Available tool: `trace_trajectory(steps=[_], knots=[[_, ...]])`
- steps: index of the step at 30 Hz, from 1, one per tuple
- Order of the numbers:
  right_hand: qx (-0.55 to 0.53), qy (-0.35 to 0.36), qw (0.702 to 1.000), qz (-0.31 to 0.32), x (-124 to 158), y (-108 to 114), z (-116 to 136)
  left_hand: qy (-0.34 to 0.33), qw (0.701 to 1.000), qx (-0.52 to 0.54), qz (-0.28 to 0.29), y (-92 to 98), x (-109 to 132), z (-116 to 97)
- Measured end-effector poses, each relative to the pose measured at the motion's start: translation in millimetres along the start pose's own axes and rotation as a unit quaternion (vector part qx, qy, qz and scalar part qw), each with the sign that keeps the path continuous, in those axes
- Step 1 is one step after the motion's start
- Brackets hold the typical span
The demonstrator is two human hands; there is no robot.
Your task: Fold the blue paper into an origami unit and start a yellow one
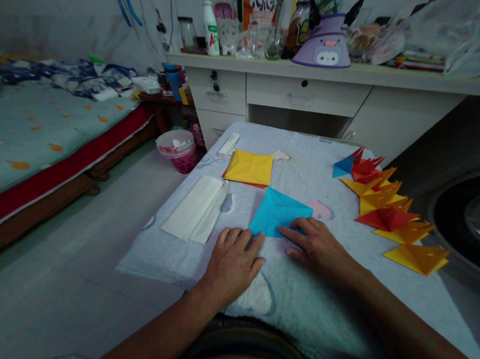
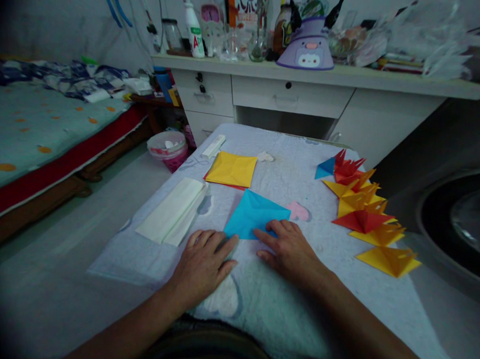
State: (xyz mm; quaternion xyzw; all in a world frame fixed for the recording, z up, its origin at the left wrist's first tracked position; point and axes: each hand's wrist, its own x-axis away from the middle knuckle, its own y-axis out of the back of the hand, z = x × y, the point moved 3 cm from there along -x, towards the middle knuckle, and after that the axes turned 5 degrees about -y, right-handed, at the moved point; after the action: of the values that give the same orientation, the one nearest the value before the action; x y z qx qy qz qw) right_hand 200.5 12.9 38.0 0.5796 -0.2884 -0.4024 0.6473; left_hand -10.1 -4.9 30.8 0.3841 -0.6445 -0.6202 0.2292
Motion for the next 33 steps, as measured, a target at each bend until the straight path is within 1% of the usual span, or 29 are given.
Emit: trace_trajectory(steps=[2, 5, 9, 14, 20, 27, 33], knots=[[0.016, -0.001, 1.000, -0.009, 1.0, -5.0, 5.1, -0.003, 1.000, 0.004, 0.007, 0.4, -1.0, 0.8], [0.025, -0.001, 1.000, 0.000, 2.0, -11.4, 14.2, -0.006, 1.000, 0.005, 0.014, 0.8, -2.9, 2.4], [0.033, -0.001, 0.999, 0.011, 2.1, -10.6, 17.6, -0.006, 1.000, 0.007, 0.017, 0.9, -3.9, 3.9], [0.058, 0.005, 0.998, 0.018, 8.3, -2.9, 7.7, -0.007, 1.000, 0.003, 0.013, 1.8, -3.1, 3.8], [0.089, 0.003, 0.996, 0.015, 28.3, 3.8, -5.2, -0.006, 1.000, 0.006, 0.012, 1.4, -3.0, 3.7], [0.087, -0.033, 0.995, 0.039, 46.3, 10.1, -23.6, -0.003, 1.000, 0.004, 0.006, -1.3, -1.8, 5.0], [0.081, -0.055, 0.994, 0.050, 56.7, 9.1, -36.6, -0.004, 1.000, 0.008, 0.013, -1.8, -1.2, 5.6]])
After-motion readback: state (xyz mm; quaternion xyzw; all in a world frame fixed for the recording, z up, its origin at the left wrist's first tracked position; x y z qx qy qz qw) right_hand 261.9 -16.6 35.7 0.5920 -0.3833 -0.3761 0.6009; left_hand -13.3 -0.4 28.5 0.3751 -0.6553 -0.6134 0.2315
